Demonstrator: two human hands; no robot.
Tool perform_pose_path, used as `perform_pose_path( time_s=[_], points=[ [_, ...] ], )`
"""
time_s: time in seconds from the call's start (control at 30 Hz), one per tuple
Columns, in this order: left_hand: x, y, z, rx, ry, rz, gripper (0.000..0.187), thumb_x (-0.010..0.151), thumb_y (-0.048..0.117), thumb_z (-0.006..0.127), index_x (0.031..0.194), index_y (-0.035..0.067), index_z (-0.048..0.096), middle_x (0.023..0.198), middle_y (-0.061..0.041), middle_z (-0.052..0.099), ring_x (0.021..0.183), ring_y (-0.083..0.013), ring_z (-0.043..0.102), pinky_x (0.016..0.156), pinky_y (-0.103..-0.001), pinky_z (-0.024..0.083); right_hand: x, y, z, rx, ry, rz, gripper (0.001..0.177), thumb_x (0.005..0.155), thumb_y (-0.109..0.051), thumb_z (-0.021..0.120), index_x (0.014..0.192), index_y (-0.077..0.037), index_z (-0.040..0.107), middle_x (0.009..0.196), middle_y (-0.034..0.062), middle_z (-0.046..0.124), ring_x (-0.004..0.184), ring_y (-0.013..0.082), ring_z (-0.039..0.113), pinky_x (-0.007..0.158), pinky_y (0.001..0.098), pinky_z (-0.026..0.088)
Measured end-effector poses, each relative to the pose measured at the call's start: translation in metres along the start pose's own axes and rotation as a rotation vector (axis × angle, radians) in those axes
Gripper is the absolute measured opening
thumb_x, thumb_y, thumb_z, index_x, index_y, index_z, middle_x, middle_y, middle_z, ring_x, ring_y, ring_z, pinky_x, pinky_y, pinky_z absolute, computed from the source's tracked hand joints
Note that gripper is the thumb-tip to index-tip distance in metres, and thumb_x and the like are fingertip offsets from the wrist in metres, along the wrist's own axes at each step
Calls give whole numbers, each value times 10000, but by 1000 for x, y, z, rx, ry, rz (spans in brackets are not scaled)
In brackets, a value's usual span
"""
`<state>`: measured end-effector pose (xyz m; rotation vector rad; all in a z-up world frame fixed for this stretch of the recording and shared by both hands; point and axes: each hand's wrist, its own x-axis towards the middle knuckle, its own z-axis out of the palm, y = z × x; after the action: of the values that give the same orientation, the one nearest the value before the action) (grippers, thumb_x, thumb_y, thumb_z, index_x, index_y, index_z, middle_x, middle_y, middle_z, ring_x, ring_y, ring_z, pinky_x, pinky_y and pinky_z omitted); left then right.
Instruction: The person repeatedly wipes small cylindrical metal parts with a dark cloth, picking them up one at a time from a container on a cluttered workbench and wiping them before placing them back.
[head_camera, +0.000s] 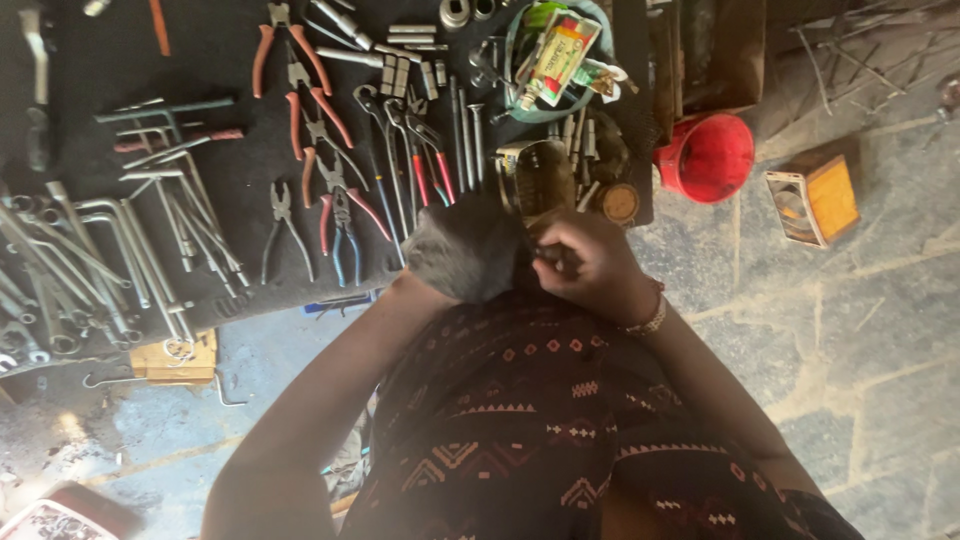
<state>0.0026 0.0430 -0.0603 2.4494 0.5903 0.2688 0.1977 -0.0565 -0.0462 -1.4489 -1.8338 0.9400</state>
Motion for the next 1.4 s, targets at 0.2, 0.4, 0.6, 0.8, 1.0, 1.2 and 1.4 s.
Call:
perform_pose_path(
  time_s=[0.2,0.4,0.6,0.8,1.0,1.2,1.4],
  points=[
    [-10,1,21,-405,-137,-151,210,981,94,597,1144,42,719,983,-159,718,834,-261,687,715,-328,613,-19,35,-23,-115,-207,143,138,862,-84,763,952,-65,660,912,83,677,783,195,671,706,289,578],
    [-51,-29,40,-782,-144,-458,92,954,152,671,1004,82,707,939,-41,734,789,-148,717,705,-235,633,-37,159,-33,-363,-142,737,188,913,-225,724,979,-49,723,953,151,751,799,257,733,731,371,598],
    [-96,-51,39,-764,-86,-497,98,969,163,655,1041,102,683,1000,-41,711,854,-155,688,746,-263,609,-43,307,18,-664,-28,647,326,903,-364,750,934,-40,759,961,204,737,895,358,698,817,463,553],
    [-109,-41,34,-744,-123,-542,143,989,191,622,1110,125,659,1067,-40,688,922,-160,665,786,-296,584,-46,326,45,-644,184,547,284,869,-278,724,1009,-32,754,961,232,726,879,381,682,843,480,513],
    [-112,-25,30,-737,-95,-574,190,1009,218,589,1179,147,635,1133,-40,665,991,-166,642,826,-329,558,-5,261,68,-229,342,369,146,1064,-153,570,1067,-102,706,1108,127,724,1015,253,701,926,415,566],
    [-108,-15,24,-729,-76,-572,238,1029,246,557,1248,170,610,1200,-39,642,1060,-172,619,866,-362,533,44,213,105,-446,-543,540,270,953,-109,483,1083,-120,719,1215,108,705,1173,215,647,1067,438,475],
    [-71,4,-39,-613,27,-395,287,1049,274,524,1317,192,586,1266,-39,618,1128,-178,595,907,-395,507,80,221,130,-871,-485,438,351,993,-201,437,1192,-52,685,1267,163,664,1163,275,636,1020,437,484]
  ],
)
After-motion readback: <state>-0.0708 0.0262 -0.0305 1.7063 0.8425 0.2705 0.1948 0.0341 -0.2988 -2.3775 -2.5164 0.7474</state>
